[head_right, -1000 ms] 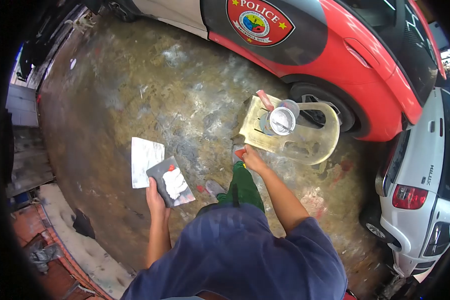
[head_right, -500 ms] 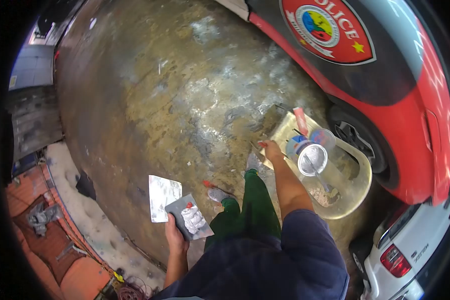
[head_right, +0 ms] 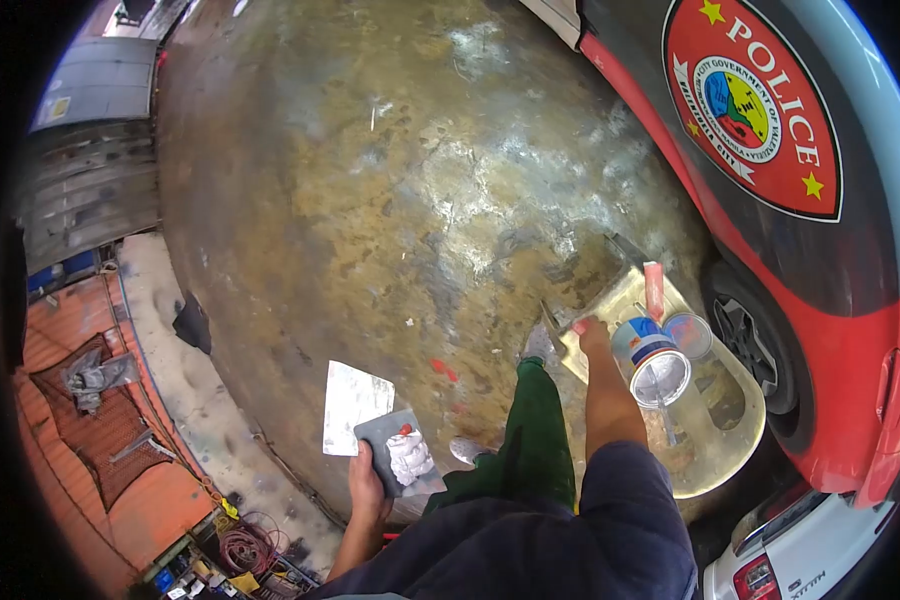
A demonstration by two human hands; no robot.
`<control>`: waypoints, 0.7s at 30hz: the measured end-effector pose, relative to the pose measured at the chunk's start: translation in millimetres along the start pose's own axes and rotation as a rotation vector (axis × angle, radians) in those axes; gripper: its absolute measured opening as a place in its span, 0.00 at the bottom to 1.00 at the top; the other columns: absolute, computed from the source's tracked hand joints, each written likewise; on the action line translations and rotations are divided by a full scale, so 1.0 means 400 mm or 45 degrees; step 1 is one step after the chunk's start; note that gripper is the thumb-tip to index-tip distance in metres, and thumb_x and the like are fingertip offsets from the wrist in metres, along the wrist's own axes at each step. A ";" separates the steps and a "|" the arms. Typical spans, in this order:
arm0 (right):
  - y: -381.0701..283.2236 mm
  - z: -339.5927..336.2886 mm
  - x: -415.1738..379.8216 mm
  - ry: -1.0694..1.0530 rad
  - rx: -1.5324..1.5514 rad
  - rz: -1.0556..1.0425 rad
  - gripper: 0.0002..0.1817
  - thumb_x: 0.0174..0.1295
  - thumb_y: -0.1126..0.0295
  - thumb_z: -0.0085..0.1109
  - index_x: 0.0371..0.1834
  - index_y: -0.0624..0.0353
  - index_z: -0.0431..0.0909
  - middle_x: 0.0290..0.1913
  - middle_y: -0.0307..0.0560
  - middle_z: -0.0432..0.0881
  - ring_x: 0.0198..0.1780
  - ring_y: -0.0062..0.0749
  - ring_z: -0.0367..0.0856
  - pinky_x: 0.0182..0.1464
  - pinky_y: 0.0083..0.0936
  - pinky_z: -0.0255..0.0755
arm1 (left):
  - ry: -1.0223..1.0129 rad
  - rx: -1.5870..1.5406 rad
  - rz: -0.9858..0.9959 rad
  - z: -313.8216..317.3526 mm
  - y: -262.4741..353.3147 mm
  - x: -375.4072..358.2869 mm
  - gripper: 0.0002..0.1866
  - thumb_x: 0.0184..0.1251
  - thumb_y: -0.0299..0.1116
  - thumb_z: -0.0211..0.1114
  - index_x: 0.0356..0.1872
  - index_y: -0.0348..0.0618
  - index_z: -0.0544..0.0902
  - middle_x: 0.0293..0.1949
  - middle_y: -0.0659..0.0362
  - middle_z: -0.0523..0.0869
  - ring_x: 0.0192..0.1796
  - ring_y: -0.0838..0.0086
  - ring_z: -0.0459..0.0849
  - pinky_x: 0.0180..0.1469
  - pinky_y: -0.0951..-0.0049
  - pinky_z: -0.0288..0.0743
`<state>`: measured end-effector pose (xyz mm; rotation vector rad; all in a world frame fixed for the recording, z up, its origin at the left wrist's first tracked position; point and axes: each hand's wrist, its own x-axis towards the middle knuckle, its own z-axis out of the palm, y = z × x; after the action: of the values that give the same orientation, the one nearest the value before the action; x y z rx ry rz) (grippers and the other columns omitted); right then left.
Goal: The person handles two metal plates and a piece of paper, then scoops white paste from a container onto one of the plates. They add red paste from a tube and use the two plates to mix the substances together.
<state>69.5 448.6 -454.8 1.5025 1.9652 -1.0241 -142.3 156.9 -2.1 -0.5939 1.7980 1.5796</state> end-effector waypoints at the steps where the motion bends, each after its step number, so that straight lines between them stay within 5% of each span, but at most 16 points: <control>1: -0.014 -0.028 -0.004 -0.066 0.061 0.001 0.26 0.64 0.68 0.60 0.66 0.57 0.70 0.61 0.71 0.75 0.61 0.66 0.78 0.61 0.50 0.74 | 0.013 0.000 0.009 0.003 0.013 0.002 0.30 0.81 0.50 0.54 0.67 0.33 0.69 0.58 0.49 0.82 0.57 0.61 0.85 0.61 0.59 0.79; 4: -0.080 -0.072 -0.083 0.150 0.087 0.024 0.23 0.61 0.71 0.58 0.60 0.60 0.74 0.62 0.69 0.75 0.61 0.63 0.78 0.62 0.50 0.73 | -0.036 -0.032 0.026 0.013 0.046 0.005 0.30 0.81 0.50 0.53 0.67 0.32 0.69 0.59 0.49 0.81 0.57 0.62 0.85 0.61 0.59 0.78; 5: -0.053 -0.036 -0.100 0.244 0.027 -0.196 0.21 0.60 0.69 0.59 0.58 0.63 0.75 0.60 0.70 0.77 0.59 0.61 0.79 0.61 0.51 0.73 | -0.100 -0.050 0.014 0.014 0.063 -0.001 0.30 0.81 0.50 0.53 0.67 0.32 0.69 0.59 0.49 0.81 0.58 0.63 0.84 0.62 0.59 0.78; 8: 0.068 0.169 -0.182 -0.168 0.015 -0.341 0.24 0.60 0.61 0.58 0.53 0.69 0.78 0.48 0.71 0.83 0.55 0.60 0.81 0.60 0.52 0.72 | -0.171 -0.106 0.089 0.002 0.097 -0.015 0.30 0.81 0.51 0.53 0.67 0.32 0.69 0.60 0.49 0.81 0.59 0.64 0.83 0.63 0.61 0.77; 10: 0.064 0.200 -0.336 -0.362 -0.212 -0.430 0.18 0.58 0.61 0.57 0.41 0.67 0.83 0.44 0.64 0.84 0.50 0.57 0.83 0.59 0.49 0.74 | -0.158 -0.169 0.170 -0.015 0.116 -0.021 0.29 0.81 0.50 0.53 0.66 0.31 0.70 0.59 0.50 0.81 0.58 0.65 0.83 0.62 0.62 0.76; 11: 0.149 0.293 -0.300 -0.687 -0.538 -1.160 0.18 0.55 0.60 0.59 0.35 0.67 0.85 0.45 0.61 0.85 0.52 0.56 0.82 0.59 0.45 0.75 | -0.145 -0.209 0.203 -0.025 0.125 -0.024 0.29 0.82 0.49 0.53 0.65 0.31 0.72 0.58 0.50 0.82 0.57 0.66 0.83 0.62 0.64 0.76; 12: 0.125 0.256 -0.355 -0.480 -0.360 -1.061 0.20 0.51 0.59 0.61 0.36 0.67 0.86 0.46 0.63 0.86 0.51 0.58 0.84 0.55 0.44 0.77 | -0.132 -0.252 0.233 -0.033 0.142 -0.026 0.28 0.82 0.49 0.53 0.64 0.30 0.73 0.57 0.50 0.82 0.57 0.67 0.83 0.62 0.65 0.75; 16: -0.001 0.106 -0.298 -1.006 -0.644 -1.173 0.21 0.51 0.57 0.61 0.43 0.60 0.87 0.40 0.65 0.86 0.40 0.60 0.86 0.46 0.47 0.79 | -0.117 -0.373 0.323 -0.059 0.247 -0.013 0.26 0.82 0.47 0.53 0.64 0.32 0.74 0.57 0.52 0.83 0.56 0.68 0.83 0.62 0.65 0.75; 18: -0.085 0.039 -0.256 -0.932 -0.953 -1.545 0.19 0.61 0.63 0.53 0.51 0.57 0.86 0.51 0.57 0.87 0.52 0.54 0.84 0.48 0.45 0.81 | -0.142 -0.423 0.370 -0.088 0.304 0.020 0.25 0.82 0.46 0.53 0.64 0.33 0.74 0.57 0.53 0.83 0.57 0.69 0.83 0.62 0.66 0.74; 21: -0.168 -0.037 -0.208 -0.798 -0.960 -1.119 0.22 0.68 0.62 0.47 0.63 0.53 0.80 0.65 0.53 0.78 0.60 0.47 0.80 0.55 0.46 0.79 | -0.268 -0.531 0.439 -0.169 0.358 0.130 0.23 0.83 0.44 0.52 0.64 0.33 0.74 0.57 0.54 0.83 0.58 0.70 0.82 0.63 0.67 0.73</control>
<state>31.3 400.8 -365.6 -0.1221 2.1250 -0.7421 -291.9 118.9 60.8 -0.2910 1.4760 2.1909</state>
